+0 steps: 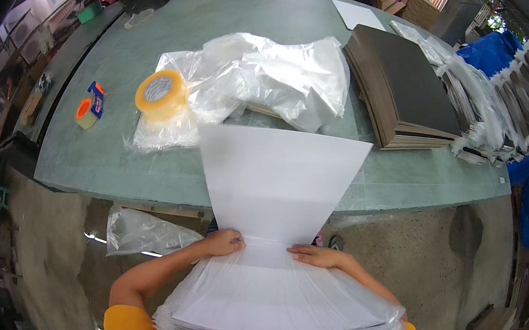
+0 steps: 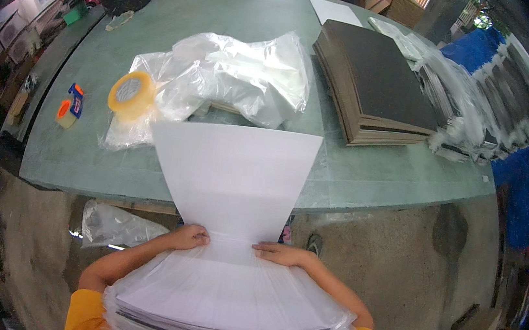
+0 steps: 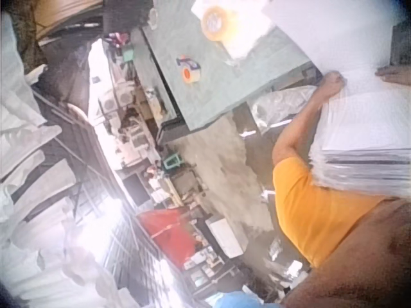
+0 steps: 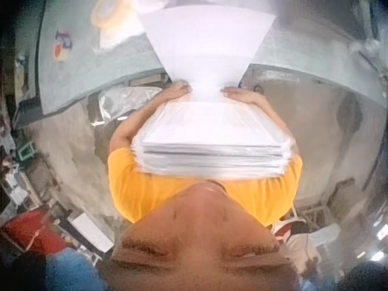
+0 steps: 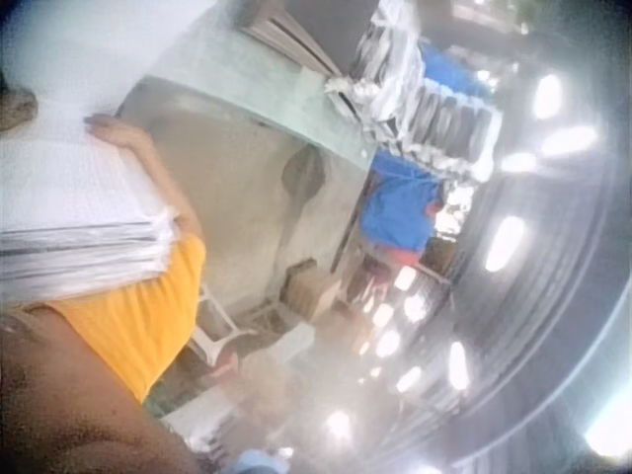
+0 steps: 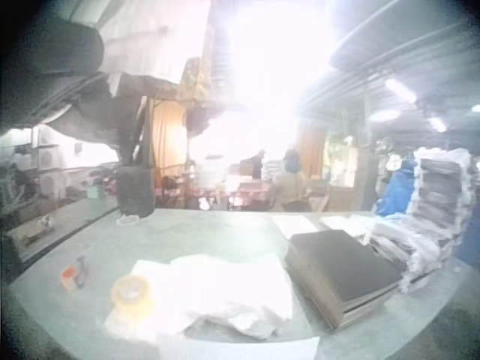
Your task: The person wraps individual black books in clear plastic film by pulling the film over each book, smoothing it down, and then places the wrapped books into a larger plastic sleeve.
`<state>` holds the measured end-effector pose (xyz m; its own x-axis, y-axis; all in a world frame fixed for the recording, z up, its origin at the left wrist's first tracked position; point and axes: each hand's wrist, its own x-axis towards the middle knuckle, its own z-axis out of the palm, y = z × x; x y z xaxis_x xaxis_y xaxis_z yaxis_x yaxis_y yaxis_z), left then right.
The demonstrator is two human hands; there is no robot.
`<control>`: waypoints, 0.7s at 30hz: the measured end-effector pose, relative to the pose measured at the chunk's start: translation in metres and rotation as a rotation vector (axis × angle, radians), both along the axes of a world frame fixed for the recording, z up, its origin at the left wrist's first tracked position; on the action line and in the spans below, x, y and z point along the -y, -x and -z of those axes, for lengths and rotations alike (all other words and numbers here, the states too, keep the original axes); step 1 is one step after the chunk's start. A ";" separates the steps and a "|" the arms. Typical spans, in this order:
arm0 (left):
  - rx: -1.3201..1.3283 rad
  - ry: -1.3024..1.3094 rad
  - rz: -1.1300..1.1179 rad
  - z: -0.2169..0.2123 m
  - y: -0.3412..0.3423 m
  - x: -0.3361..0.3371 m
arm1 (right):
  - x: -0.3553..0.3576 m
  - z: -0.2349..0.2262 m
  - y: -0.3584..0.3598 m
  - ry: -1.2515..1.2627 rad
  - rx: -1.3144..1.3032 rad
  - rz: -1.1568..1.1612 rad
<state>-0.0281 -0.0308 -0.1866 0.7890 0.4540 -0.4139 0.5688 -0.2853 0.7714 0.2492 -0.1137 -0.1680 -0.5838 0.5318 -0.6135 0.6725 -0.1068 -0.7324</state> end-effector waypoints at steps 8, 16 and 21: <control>0.916 0.115 -0.349 -0.177 -0.090 -0.039 | -0.063 -0.141 0.055 -0.360 -0.444 0.689; 0.777 0.104 -0.692 -0.200 -0.047 -0.062 | -0.054 -0.129 0.019 -0.393 -0.405 0.481; 0.654 0.126 -0.570 -0.186 -0.042 -0.059 | -0.047 -0.117 -0.006 -0.512 -0.343 0.468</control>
